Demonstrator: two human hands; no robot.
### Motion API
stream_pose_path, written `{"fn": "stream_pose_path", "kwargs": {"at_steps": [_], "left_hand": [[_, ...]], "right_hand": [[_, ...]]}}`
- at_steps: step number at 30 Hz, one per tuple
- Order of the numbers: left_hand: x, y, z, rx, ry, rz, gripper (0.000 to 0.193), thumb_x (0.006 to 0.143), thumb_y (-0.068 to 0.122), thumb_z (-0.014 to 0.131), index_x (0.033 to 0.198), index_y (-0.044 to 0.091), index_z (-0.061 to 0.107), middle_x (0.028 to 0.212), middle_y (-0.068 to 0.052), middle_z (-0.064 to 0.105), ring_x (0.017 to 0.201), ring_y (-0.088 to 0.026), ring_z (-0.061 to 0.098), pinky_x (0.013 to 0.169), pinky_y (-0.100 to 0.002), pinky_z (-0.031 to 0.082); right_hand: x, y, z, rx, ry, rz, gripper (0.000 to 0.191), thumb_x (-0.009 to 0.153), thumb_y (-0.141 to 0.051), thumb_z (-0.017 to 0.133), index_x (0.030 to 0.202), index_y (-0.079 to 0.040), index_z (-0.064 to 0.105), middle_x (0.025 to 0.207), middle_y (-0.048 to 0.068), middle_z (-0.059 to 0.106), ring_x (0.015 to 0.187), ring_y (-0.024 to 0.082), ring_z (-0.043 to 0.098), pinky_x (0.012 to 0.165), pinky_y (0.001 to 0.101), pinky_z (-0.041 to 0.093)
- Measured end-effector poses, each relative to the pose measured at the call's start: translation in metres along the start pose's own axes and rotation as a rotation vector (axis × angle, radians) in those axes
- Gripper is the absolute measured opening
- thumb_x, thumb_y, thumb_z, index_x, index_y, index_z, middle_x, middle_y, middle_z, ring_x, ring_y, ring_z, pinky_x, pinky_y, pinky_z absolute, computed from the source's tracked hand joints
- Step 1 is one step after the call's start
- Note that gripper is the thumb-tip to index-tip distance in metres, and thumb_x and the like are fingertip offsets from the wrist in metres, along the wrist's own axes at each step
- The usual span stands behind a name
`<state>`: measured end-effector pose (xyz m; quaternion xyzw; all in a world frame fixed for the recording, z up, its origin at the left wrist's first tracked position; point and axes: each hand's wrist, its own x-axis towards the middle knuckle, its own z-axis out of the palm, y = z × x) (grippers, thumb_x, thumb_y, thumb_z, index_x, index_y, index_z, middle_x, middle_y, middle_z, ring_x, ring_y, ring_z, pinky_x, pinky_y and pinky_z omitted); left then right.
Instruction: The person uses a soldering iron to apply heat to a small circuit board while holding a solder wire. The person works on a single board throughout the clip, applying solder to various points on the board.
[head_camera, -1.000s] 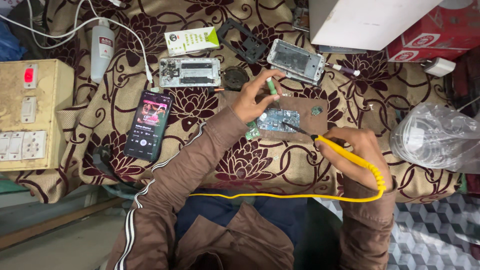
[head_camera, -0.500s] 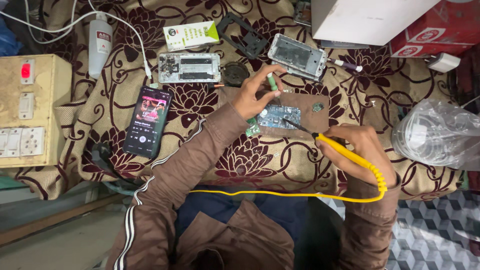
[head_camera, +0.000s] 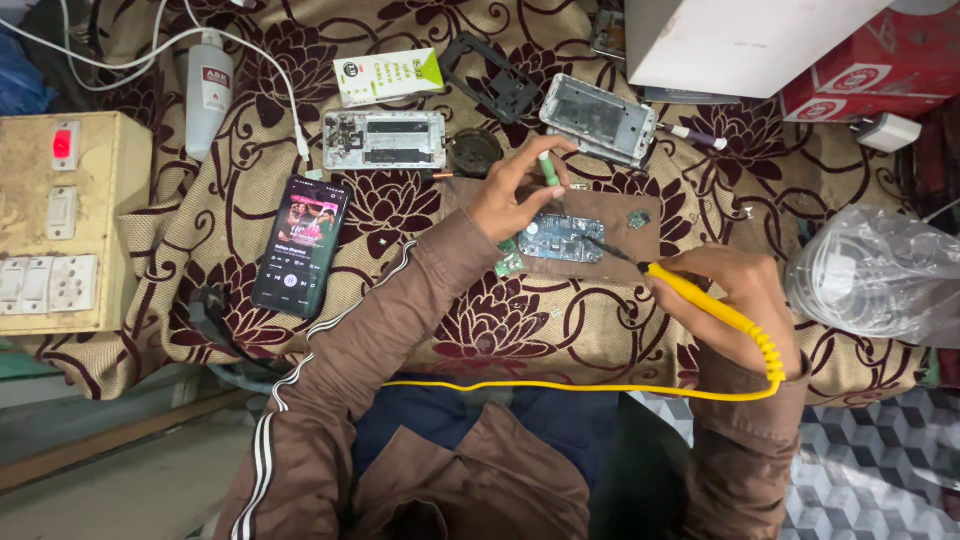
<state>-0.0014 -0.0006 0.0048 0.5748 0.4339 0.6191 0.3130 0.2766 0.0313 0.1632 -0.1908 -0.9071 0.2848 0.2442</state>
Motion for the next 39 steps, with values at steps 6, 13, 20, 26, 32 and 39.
{"fn": "stream_pose_path", "kwargs": {"at_steps": [6, 13, 20, 26, 32, 39], "left_hand": [[0.001, -0.002, 0.001, 0.006, -0.001, -0.009, 0.055, 0.095, -0.011, 0.066, 0.142, 0.012, 0.050, 0.102, -0.003, 0.065, 0.095, -0.011, 0.065, 0.086, -0.027, 0.058], [0.001, -0.002, 0.001, 0.046, 0.001, 0.008, 0.055, 0.095, -0.011, 0.067, 0.141, 0.013, 0.051, 0.102, -0.003, 0.065, 0.096, -0.012, 0.067, 0.087, -0.028, 0.060], [0.001, 0.002, -0.001, 0.016, -0.006, 0.008, 0.055, 0.096, -0.011, 0.065, 0.143, 0.012, 0.050, 0.103, -0.004, 0.065, 0.097, -0.012, 0.066, 0.089, -0.028, 0.060], [0.000, 0.002, 0.000, 0.010, 0.003, -0.003, 0.054, 0.096, -0.011, 0.066, 0.142, 0.013, 0.051, 0.103, -0.003, 0.065, 0.096, -0.011, 0.065, 0.088, -0.027, 0.059], [0.000, 0.000, 0.002, 0.024, 0.009, 0.004, 0.054, 0.095, -0.011, 0.067, 0.141, 0.014, 0.052, 0.103, -0.003, 0.065, 0.097, -0.011, 0.066, 0.089, -0.028, 0.060], [0.001, -0.003, 0.002, 0.017, 0.008, -0.020, 0.055, 0.095, -0.010, 0.067, 0.142, 0.014, 0.051, 0.104, -0.003, 0.066, 0.098, -0.011, 0.068, 0.090, -0.028, 0.062]], "right_hand": [[0.005, 0.011, -0.002, 0.005, -0.122, 0.080, 0.021, 0.083, -0.009, 0.077, 0.101, 0.003, 0.074, 0.092, 0.016, 0.075, 0.076, 0.025, 0.075, 0.068, 0.0322, 0.056], [0.003, 0.006, -0.001, 0.043, -0.125, 0.144, 0.022, 0.085, -0.012, 0.073, 0.101, 0.003, 0.073, 0.089, 0.016, 0.075, 0.075, 0.025, 0.075, 0.066, 0.0314, 0.055], [0.010, -0.008, 0.002, -0.009, -0.071, 0.056, 0.015, 0.088, -0.007, 0.073, 0.100, 0.002, 0.070, 0.081, 0.014, 0.070, 0.067, 0.026, 0.069, 0.062, 0.0325, 0.050], [0.012, -0.052, 0.005, -0.241, 0.101, -0.320, 0.036, 0.077, 0.004, 0.064, 0.112, -0.001, 0.063, 0.095, 0.021, 0.066, 0.077, 0.037, 0.063, 0.068, 0.0393, 0.048], [0.012, -0.034, 0.007, -0.191, 0.045, -0.349, 0.035, 0.082, 0.006, 0.065, 0.116, -0.001, 0.064, 0.096, 0.017, 0.065, 0.075, 0.033, 0.063, 0.065, 0.0367, 0.048], [0.005, -0.021, 0.008, -0.145, 0.044, -0.351, 0.032, 0.084, 0.008, 0.067, 0.114, -0.002, 0.064, 0.098, 0.017, 0.066, 0.079, 0.032, 0.066, 0.066, 0.0360, 0.049]]}}
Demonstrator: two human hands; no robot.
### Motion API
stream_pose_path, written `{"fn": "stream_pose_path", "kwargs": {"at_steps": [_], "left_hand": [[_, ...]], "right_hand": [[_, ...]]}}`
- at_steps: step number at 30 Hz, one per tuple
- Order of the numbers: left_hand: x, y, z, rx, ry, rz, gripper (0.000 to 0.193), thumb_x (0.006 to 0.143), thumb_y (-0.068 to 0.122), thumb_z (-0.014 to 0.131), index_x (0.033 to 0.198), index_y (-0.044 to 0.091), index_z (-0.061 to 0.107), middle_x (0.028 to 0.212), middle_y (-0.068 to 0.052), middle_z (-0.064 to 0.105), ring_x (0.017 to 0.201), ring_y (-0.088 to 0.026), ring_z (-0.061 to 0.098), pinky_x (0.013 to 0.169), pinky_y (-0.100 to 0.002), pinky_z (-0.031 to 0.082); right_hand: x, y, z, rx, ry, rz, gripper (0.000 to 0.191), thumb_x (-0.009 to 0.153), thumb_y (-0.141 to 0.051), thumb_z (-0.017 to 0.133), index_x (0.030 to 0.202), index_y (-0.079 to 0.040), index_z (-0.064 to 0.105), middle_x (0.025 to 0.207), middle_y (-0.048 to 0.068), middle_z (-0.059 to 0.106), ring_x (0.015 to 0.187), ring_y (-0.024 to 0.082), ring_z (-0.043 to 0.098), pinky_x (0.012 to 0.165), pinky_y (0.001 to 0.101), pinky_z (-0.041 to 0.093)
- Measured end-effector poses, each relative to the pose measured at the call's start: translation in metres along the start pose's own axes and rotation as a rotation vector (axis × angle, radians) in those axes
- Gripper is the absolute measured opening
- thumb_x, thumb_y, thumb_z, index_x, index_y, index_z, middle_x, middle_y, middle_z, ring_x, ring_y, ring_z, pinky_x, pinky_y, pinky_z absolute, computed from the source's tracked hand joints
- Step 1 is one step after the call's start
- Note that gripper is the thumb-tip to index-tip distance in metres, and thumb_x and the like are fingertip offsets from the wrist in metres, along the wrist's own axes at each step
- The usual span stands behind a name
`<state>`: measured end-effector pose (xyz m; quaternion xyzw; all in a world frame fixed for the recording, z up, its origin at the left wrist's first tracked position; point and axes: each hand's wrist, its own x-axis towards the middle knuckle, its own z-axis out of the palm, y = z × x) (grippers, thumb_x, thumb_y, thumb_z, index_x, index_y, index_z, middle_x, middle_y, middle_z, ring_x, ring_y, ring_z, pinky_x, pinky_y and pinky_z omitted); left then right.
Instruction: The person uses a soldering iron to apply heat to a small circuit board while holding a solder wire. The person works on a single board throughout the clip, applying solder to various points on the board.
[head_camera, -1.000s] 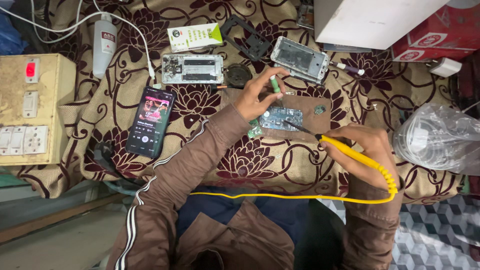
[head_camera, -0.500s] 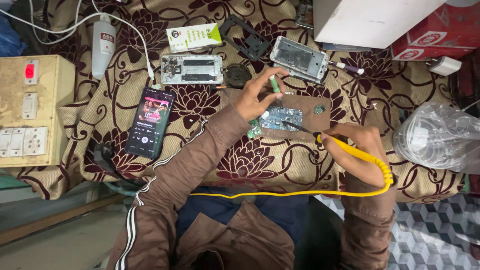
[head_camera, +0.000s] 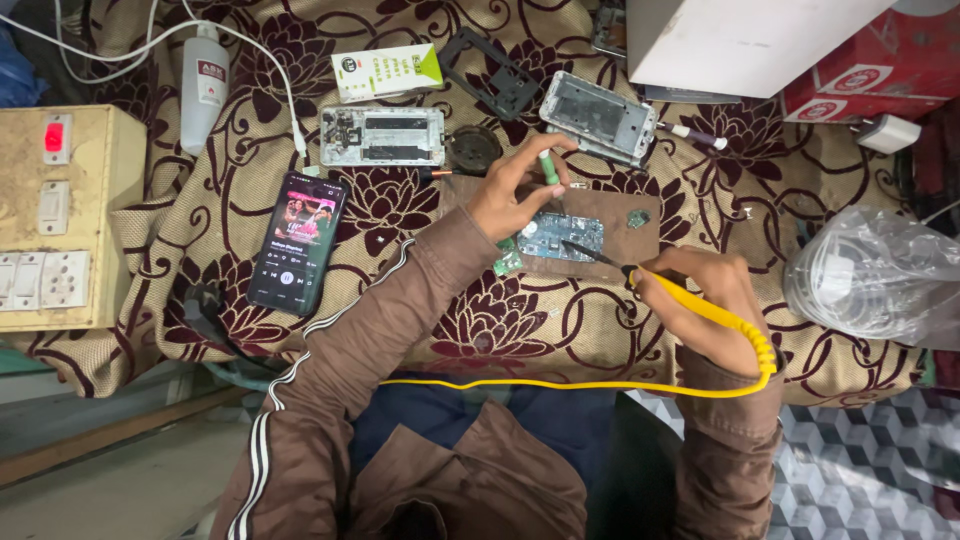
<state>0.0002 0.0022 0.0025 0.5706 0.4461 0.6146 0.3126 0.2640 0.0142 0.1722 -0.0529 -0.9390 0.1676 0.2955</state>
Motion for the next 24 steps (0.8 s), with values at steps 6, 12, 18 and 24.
{"fn": "stream_pose_path", "kwargs": {"at_steps": [6, 12, 18, 24], "left_hand": [[-0.002, 0.004, -0.002, -0.005, -0.006, 0.022, 0.055, 0.096, -0.011, 0.066, 0.143, 0.014, 0.051, 0.103, -0.003, 0.065, 0.098, -0.011, 0.067, 0.089, -0.028, 0.060], [-0.002, 0.007, -0.003, -0.007, -0.010, -0.005, 0.054, 0.096, -0.011, 0.064, 0.142, 0.012, 0.050, 0.103, -0.003, 0.066, 0.098, -0.011, 0.067, 0.089, -0.027, 0.059], [-0.001, 0.007, -0.002, -0.019, 0.003, 0.035, 0.055, 0.095, -0.012, 0.065, 0.142, 0.010, 0.050, 0.104, -0.005, 0.065, 0.099, -0.012, 0.066, 0.089, -0.027, 0.058], [-0.002, 0.004, -0.003, -0.026, -0.013, 0.029, 0.055, 0.096, -0.012, 0.065, 0.143, 0.011, 0.050, 0.104, -0.004, 0.064, 0.096, -0.011, 0.065, 0.088, -0.027, 0.058]], "right_hand": [[0.001, -0.005, -0.001, 0.006, -0.004, 0.033, 0.020, 0.084, 0.004, 0.072, 0.104, 0.001, 0.067, 0.092, 0.017, 0.065, 0.078, 0.034, 0.065, 0.069, 0.0382, 0.049], [-0.002, 0.016, 0.003, 0.222, -0.123, 0.387, 0.015, 0.085, -0.004, 0.075, 0.096, 0.003, 0.068, 0.079, 0.016, 0.068, 0.069, 0.031, 0.068, 0.062, 0.0355, 0.049], [-0.013, 0.000, 0.004, -0.149, 0.041, 0.056, 0.027, 0.085, 0.003, 0.071, 0.110, -0.008, 0.071, 0.106, 0.012, 0.068, 0.093, 0.032, 0.061, 0.081, 0.0397, 0.046], [-0.009, -0.014, 0.004, -0.108, 0.056, 0.140, 0.036, 0.085, 0.005, 0.065, 0.118, -0.006, 0.068, 0.114, 0.011, 0.065, 0.102, 0.031, 0.060, 0.088, 0.0394, 0.046]]}}
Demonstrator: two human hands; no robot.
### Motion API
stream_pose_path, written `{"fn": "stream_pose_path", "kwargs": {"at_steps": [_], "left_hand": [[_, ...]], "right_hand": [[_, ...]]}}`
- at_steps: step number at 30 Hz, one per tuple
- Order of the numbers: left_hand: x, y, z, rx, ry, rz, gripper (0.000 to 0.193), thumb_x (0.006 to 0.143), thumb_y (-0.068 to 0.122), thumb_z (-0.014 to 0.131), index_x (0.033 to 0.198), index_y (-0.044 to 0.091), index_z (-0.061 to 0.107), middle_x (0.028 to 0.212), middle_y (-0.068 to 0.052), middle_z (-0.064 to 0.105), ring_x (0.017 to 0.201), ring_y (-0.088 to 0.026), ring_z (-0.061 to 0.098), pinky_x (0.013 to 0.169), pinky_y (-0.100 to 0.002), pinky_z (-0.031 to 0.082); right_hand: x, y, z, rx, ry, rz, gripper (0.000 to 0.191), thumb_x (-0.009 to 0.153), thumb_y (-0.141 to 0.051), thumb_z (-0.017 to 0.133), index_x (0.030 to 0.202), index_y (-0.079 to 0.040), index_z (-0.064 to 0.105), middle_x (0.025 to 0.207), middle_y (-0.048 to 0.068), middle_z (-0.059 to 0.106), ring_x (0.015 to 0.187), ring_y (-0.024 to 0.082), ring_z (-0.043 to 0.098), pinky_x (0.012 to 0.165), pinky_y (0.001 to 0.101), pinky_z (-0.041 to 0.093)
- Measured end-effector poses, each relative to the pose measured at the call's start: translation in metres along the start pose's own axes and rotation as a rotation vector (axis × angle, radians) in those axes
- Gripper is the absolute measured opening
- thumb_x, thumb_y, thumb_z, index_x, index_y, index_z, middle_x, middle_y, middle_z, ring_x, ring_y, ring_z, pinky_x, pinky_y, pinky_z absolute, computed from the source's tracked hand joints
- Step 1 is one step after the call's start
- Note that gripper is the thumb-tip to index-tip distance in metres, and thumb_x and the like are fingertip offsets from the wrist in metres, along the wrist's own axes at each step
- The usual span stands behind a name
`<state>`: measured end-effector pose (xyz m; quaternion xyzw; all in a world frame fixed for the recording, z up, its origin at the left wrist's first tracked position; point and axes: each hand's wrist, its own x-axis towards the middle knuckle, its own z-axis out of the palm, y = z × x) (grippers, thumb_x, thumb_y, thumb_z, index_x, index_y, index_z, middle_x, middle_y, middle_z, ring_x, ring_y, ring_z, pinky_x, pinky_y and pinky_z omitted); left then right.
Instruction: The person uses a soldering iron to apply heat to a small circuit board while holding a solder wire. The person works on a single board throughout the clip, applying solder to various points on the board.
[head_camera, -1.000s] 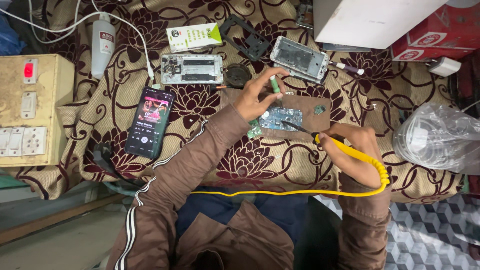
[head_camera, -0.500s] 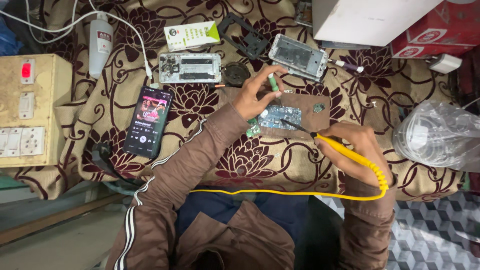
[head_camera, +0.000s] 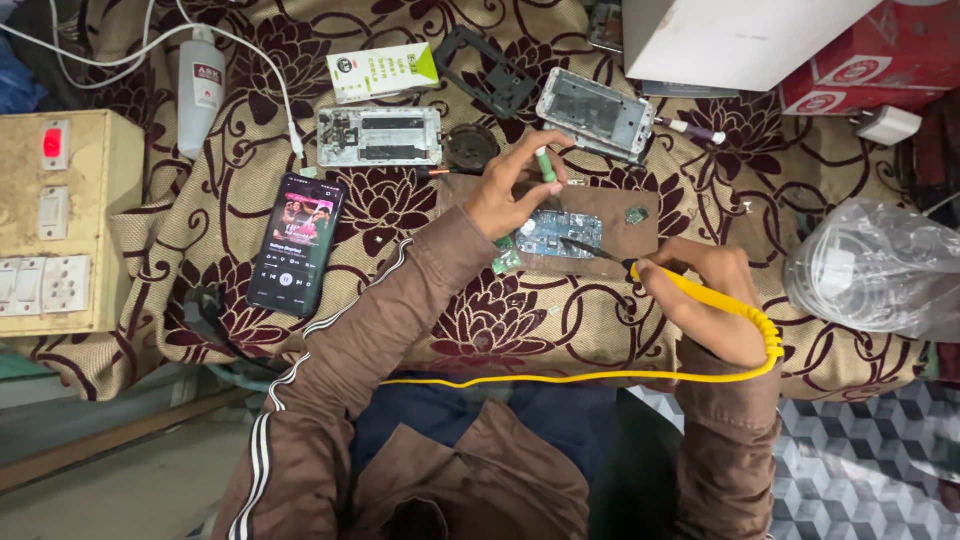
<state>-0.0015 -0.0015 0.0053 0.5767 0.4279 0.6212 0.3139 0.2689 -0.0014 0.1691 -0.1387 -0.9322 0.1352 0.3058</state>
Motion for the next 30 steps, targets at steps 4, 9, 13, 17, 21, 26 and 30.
{"fn": "stream_pose_path", "kwargs": {"at_steps": [4, 9, 13, 17, 21, 26, 30], "left_hand": [[0.000, -0.003, 0.001, 0.010, 0.006, 0.002, 0.056, 0.095, -0.012, 0.066, 0.143, 0.013, 0.050, 0.104, -0.004, 0.065, 0.097, -0.012, 0.066, 0.088, -0.027, 0.059], [0.002, -0.005, 0.001, 0.017, 0.001, -0.015, 0.056, 0.095, -0.012, 0.065, 0.143, 0.013, 0.050, 0.104, -0.004, 0.066, 0.096, -0.012, 0.067, 0.087, -0.027, 0.061], [0.000, -0.003, 0.000, 0.009, 0.003, -0.001, 0.056, 0.095, -0.013, 0.065, 0.143, 0.012, 0.050, 0.103, -0.004, 0.065, 0.097, -0.012, 0.066, 0.088, -0.028, 0.059], [0.000, 0.000, 0.000, 0.011, 0.003, -0.011, 0.056, 0.095, -0.012, 0.065, 0.143, 0.012, 0.050, 0.103, -0.004, 0.066, 0.097, -0.012, 0.066, 0.088, -0.028, 0.059], [-0.001, 0.001, -0.001, 0.023, 0.006, 0.002, 0.055, 0.095, -0.012, 0.065, 0.143, 0.011, 0.050, 0.105, -0.005, 0.065, 0.100, -0.012, 0.066, 0.091, -0.029, 0.058], [0.000, -0.001, 0.000, 0.025, 0.006, -0.005, 0.055, 0.095, -0.012, 0.066, 0.143, 0.012, 0.050, 0.104, -0.004, 0.066, 0.099, -0.012, 0.066, 0.090, -0.028, 0.059], [0.000, -0.002, 0.001, 0.015, 0.010, -0.017, 0.056, 0.095, -0.013, 0.066, 0.143, 0.012, 0.051, 0.104, -0.005, 0.065, 0.098, -0.012, 0.066, 0.090, -0.028, 0.059]], "right_hand": [[0.003, -0.003, -0.002, 0.015, -0.009, 0.007, 0.037, 0.083, 0.005, 0.064, 0.119, -0.006, 0.067, 0.115, 0.011, 0.064, 0.102, 0.031, 0.060, 0.089, 0.0391, 0.046], [0.000, 0.001, -0.002, 0.003, -0.015, -0.010, 0.038, 0.083, 0.006, 0.066, 0.120, -0.006, 0.068, 0.114, 0.011, 0.064, 0.100, 0.030, 0.060, 0.086, 0.0384, 0.046], [0.002, 0.012, 0.000, 0.038, -0.029, -0.063, 0.036, 0.085, 0.006, 0.067, 0.119, -0.006, 0.067, 0.111, 0.012, 0.065, 0.096, 0.029, 0.061, 0.083, 0.0375, 0.046], [0.005, 0.012, 0.001, 0.070, -0.034, -0.092, 0.033, 0.089, 0.006, 0.068, 0.120, -0.005, 0.067, 0.107, 0.012, 0.065, 0.089, 0.027, 0.062, 0.075, 0.0365, 0.046], [0.007, 0.007, 0.004, 0.030, 0.043, -0.050, 0.019, 0.089, 0.001, 0.065, 0.108, -0.001, 0.066, 0.097, 0.014, 0.065, 0.084, 0.030, 0.062, 0.073, 0.0396, 0.046], [0.012, 0.023, 0.016, 0.300, -0.145, 0.649, 0.023, 0.092, -0.015, 0.064, 0.076, 0.001, 0.063, 0.062, 0.006, 0.061, 0.054, 0.014, 0.057, 0.055, 0.0311, 0.043], [0.007, 0.031, 0.020, 0.302, -0.127, 0.669, 0.027, 0.092, -0.017, 0.064, 0.073, 0.002, 0.062, 0.059, 0.006, 0.061, 0.052, 0.012, 0.057, 0.053, 0.0308, 0.043]]}}
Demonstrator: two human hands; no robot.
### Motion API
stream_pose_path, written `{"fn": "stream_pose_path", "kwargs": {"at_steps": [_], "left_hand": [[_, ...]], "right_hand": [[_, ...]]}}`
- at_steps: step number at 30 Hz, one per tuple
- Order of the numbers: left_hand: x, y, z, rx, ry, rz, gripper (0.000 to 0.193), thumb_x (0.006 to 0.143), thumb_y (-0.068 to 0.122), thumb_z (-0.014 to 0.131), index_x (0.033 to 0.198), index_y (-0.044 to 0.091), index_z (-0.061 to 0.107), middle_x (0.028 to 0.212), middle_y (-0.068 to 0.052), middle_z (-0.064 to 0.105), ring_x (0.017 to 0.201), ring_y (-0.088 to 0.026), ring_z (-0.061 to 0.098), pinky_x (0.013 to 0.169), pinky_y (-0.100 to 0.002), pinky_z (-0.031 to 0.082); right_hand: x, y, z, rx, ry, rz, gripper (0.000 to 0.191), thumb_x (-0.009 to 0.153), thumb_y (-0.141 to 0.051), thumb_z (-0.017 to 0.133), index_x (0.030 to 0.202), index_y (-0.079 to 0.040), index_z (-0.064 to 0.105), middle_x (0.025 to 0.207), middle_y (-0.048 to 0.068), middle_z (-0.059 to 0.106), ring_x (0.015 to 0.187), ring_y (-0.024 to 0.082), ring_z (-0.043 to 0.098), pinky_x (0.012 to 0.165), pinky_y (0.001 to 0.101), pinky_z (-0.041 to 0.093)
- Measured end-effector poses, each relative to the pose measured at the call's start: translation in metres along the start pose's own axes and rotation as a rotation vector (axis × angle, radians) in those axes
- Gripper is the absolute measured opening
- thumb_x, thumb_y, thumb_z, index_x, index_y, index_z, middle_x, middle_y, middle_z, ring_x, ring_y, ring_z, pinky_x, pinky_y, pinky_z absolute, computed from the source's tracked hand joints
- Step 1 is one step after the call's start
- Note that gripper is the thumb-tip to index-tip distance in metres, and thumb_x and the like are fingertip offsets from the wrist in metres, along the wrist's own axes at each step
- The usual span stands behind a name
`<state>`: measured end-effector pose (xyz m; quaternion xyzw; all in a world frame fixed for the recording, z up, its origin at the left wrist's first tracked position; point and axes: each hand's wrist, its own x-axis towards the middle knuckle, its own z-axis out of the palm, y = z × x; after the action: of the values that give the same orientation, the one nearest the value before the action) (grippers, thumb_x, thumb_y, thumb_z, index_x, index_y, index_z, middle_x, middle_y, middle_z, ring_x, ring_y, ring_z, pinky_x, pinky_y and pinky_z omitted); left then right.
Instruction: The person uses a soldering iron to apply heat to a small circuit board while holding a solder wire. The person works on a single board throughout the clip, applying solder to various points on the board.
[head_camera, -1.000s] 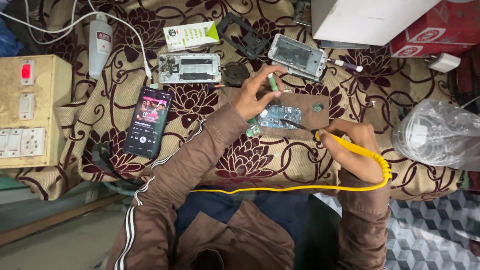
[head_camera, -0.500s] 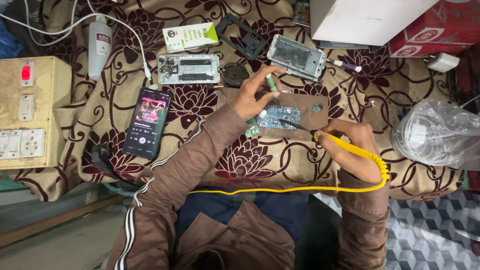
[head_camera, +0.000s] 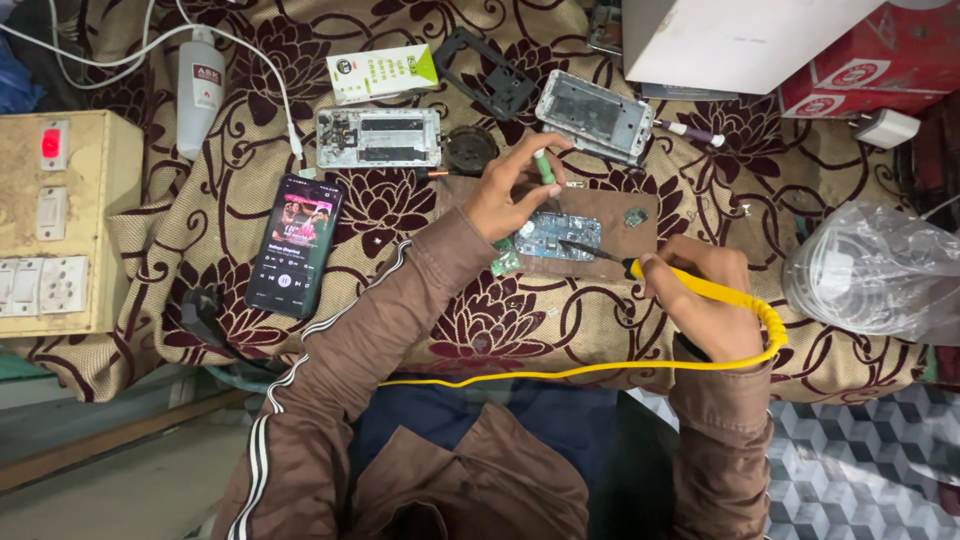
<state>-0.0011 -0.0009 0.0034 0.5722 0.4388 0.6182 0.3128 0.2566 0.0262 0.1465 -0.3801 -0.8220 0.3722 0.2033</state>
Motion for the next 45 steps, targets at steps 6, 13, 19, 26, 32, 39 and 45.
{"fn": "stream_pose_path", "kwargs": {"at_steps": [6, 13, 19, 26, 32, 39, 45], "left_hand": [[0.002, -0.002, 0.000, 0.020, -0.015, 0.012, 0.055, 0.095, -0.010, 0.066, 0.142, 0.013, 0.050, 0.104, -0.004, 0.067, 0.098, -0.011, 0.068, 0.089, -0.028, 0.062], [0.001, 0.000, 0.000, 0.027, 0.002, 0.000, 0.054, 0.096, -0.010, 0.067, 0.142, 0.014, 0.051, 0.104, -0.004, 0.066, 0.099, -0.012, 0.067, 0.089, -0.028, 0.060], [0.000, 0.003, 0.000, 0.028, 0.001, 0.001, 0.055, 0.095, -0.010, 0.067, 0.142, 0.014, 0.051, 0.104, -0.004, 0.065, 0.099, -0.012, 0.066, 0.088, -0.028, 0.060], [0.000, 0.003, 0.000, 0.030, -0.001, 0.006, 0.056, 0.095, -0.011, 0.066, 0.143, 0.014, 0.050, 0.104, -0.004, 0.065, 0.099, -0.012, 0.066, 0.089, -0.029, 0.060], [0.002, 0.000, 0.000, 0.028, -0.005, -0.001, 0.056, 0.095, -0.010, 0.066, 0.143, 0.014, 0.050, 0.104, -0.004, 0.066, 0.098, -0.012, 0.067, 0.089, -0.029, 0.062], [0.001, 0.000, 0.001, 0.031, 0.006, 0.009, 0.056, 0.095, -0.011, 0.066, 0.142, 0.014, 0.051, 0.104, -0.005, 0.066, 0.100, -0.013, 0.068, 0.090, -0.030, 0.062], [0.001, 0.001, 0.000, 0.023, -0.003, 0.008, 0.055, 0.096, -0.010, 0.066, 0.143, 0.013, 0.050, 0.103, -0.004, 0.066, 0.098, -0.012, 0.067, 0.089, -0.029, 0.061]], "right_hand": [[0.000, 0.000, 0.001, -0.013, 0.002, -0.025, 0.026, 0.092, -0.018, 0.064, 0.074, 0.001, 0.062, 0.060, 0.006, 0.063, 0.051, 0.013, 0.059, 0.054, 0.0311, 0.044], [-0.009, -0.001, -0.004, -0.207, 0.005, -0.470, 0.007, 0.092, -0.008, 0.068, 0.093, -0.001, 0.067, 0.077, 0.010, 0.062, 0.065, 0.022, 0.058, 0.062, 0.0332, 0.043], [-0.016, -0.011, -0.007, -0.280, 0.061, -0.690, 0.028, 0.089, 0.001, 0.068, 0.116, -0.007, 0.066, 0.099, 0.010, 0.064, 0.084, 0.026, 0.061, 0.075, 0.0350, 0.045], [-0.030, -0.014, -0.004, -0.331, 0.119, -0.641, 0.036, 0.087, 0.004, 0.067, 0.120, -0.010, 0.067, 0.114, 0.009, 0.064, 0.104, 0.027, 0.060, 0.092, 0.0394, 0.044], [-0.020, -0.012, -0.005, -0.339, 0.096, -0.677, 0.024, 0.089, 0.000, 0.068, 0.112, -0.005, 0.068, 0.102, 0.011, 0.064, 0.090, 0.027, 0.061, 0.079, 0.0375, 0.045], [-0.007, -0.010, 0.002, -0.054, 0.050, -0.083, 0.021, 0.091, -0.015, 0.068, 0.080, 0.002, 0.066, 0.063, 0.009, 0.060, 0.052, 0.019, 0.056, 0.055, 0.0328, 0.043], [-0.011, -0.019, -0.001, -0.280, 0.160, -0.644, 0.014, 0.095, -0.010, 0.066, 0.089, 0.003, 0.067, 0.081, 0.015, 0.065, 0.073, 0.030, 0.058, 0.069, 0.0392, 0.042]]}}
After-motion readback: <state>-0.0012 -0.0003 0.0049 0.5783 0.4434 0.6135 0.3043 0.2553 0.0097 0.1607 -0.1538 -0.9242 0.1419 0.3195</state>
